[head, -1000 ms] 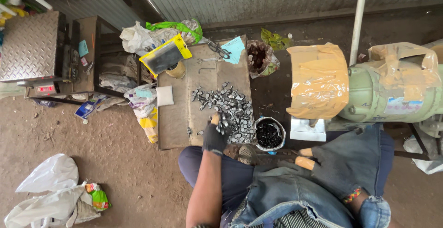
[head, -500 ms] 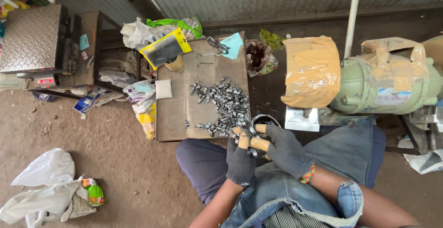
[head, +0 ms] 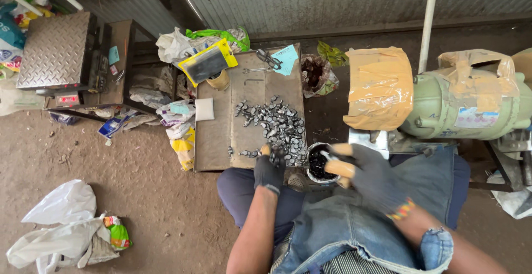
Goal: The person sits on the floor at a bench grinder and grinds small metal workpieces against the spinning wheel, producing sparks. They rotate each piece to grind different sides, then place finished pieces onto a metal tray holding a growing pile of ground parts, taking new pieces from a container.
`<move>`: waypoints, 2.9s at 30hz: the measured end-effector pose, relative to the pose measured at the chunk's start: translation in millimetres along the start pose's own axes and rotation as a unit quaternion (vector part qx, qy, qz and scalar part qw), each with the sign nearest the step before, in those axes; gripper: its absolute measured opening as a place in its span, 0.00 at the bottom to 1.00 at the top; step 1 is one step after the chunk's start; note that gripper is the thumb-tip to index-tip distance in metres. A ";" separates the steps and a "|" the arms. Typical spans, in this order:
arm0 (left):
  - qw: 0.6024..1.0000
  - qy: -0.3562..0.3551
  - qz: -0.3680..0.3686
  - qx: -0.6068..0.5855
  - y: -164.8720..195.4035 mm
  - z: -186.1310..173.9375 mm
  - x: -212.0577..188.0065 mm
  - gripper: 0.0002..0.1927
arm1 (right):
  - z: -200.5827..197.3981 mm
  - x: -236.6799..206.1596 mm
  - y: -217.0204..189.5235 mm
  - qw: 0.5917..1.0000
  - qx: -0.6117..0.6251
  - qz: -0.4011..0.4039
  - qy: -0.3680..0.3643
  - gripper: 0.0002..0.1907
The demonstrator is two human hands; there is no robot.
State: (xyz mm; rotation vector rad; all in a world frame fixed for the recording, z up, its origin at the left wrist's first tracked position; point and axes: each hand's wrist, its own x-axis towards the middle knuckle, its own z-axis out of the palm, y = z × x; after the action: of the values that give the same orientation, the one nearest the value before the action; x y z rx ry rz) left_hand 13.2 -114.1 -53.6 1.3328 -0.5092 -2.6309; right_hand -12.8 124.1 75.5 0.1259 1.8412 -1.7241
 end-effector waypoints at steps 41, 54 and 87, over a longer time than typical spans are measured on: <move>0.425 -0.317 0.356 0.769 -69.6 126.9 -45.0 0.17 | -80.0 19.4 47.8 0.866 -0.373 -0.257 0.211 0.15; 0.703 -0.026 0.381 0.600 -0.2 11.6 8.6 0.18 | -80.7 20.2 52.3 0.848 -0.373 -0.319 0.198 0.16; 0.314 -0.378 0.359 0.793 -75.4 108.9 -21.9 0.14 | -104.4 47.0 54.5 0.846 -0.386 -0.343 0.131 0.14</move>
State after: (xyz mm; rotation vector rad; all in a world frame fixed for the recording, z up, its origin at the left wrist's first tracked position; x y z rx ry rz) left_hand -59.8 -12.5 -4.8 -0.6412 -3.0980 -0.9338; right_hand -63.3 214.2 1.9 -0.7410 2.8849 -1.2269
